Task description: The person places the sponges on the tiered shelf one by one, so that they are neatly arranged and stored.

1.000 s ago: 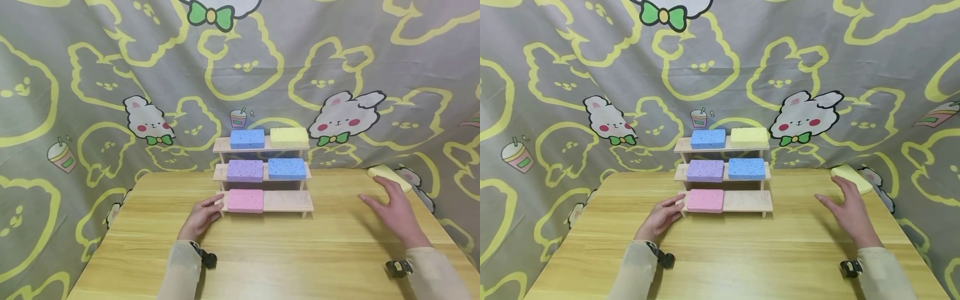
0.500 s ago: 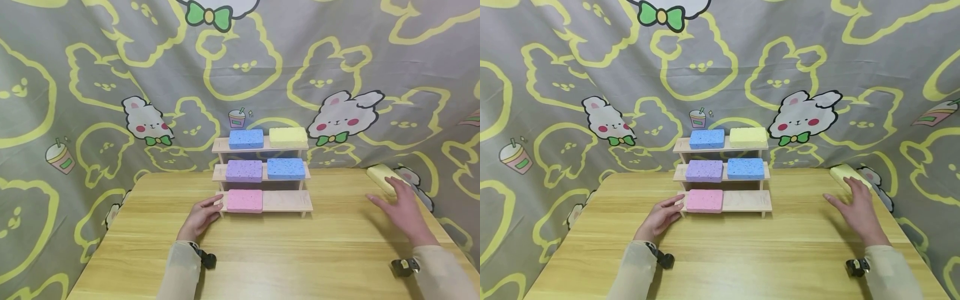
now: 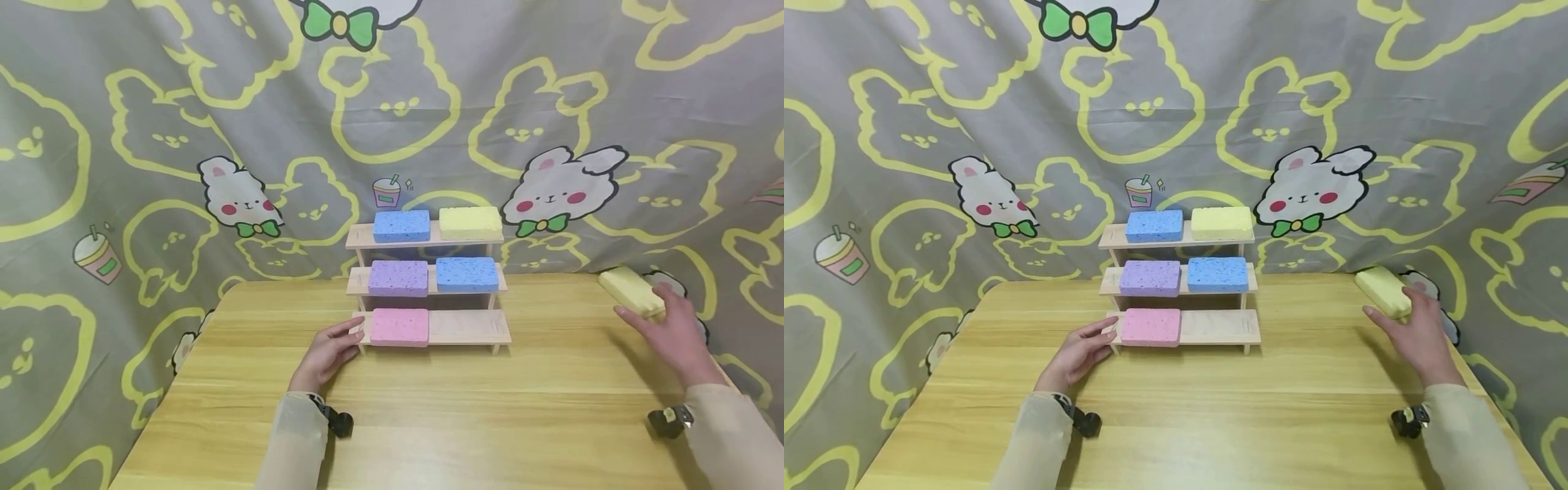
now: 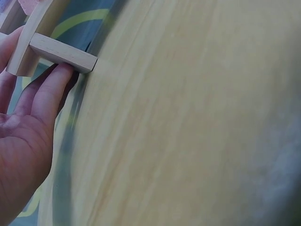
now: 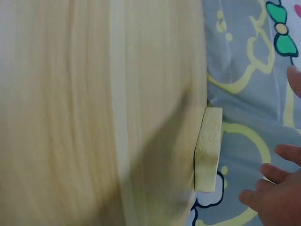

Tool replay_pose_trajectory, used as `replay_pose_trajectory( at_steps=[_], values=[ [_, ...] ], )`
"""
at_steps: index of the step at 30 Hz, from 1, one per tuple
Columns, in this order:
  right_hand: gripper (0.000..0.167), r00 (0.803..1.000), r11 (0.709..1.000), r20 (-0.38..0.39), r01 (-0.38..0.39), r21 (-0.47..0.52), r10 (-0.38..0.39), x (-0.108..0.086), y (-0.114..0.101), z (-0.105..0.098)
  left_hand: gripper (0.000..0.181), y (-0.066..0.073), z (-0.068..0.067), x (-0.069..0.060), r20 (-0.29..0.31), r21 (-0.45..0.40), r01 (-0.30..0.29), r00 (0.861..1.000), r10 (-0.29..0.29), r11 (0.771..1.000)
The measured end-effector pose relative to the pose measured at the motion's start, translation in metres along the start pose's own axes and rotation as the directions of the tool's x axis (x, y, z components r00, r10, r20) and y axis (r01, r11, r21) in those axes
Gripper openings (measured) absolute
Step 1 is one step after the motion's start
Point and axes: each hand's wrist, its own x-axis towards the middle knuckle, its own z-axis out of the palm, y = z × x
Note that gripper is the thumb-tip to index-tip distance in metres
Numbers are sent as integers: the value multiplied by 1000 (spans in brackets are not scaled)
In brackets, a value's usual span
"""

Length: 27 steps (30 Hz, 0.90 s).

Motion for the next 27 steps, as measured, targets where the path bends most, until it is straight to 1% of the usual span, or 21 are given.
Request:
replay_pose_trajectory(
  at_steps=[4,8,14,17,20,23,27],
  values=[
    [87,1000,999,4,-14,-31,14,9,8,-3,44,0,0,0,-5,2,-6,1000,6,1000],
    [86,998,997,47,-30,-67,33,16,20,-7,44,-1,0,1,2,-7,-2,1000,2,1000],
    [84,997,992,79,25,-122,-16,27,38,-8,44,-2,0,1,-3,-3,-8,1000,8,1000],
    [83,995,989,100,32,-146,-18,32,47,-9,44,-2,0,1,-7,4,-8,1000,8,1000],
    [85,992,988,123,9,-154,10,36,52,-9,44,-2,0,2,-7,9,-10,1000,10,1000],
    [89,990,985,136,-6,-171,30,38,53,-8,43,-2,0,2,-7,7,-11,1000,11,1000],
    [93,985,979,157,-45,-198,77,38,54,-7,42,-3,0,2,-16,12,-9,1000,9,1000]
  ],
)
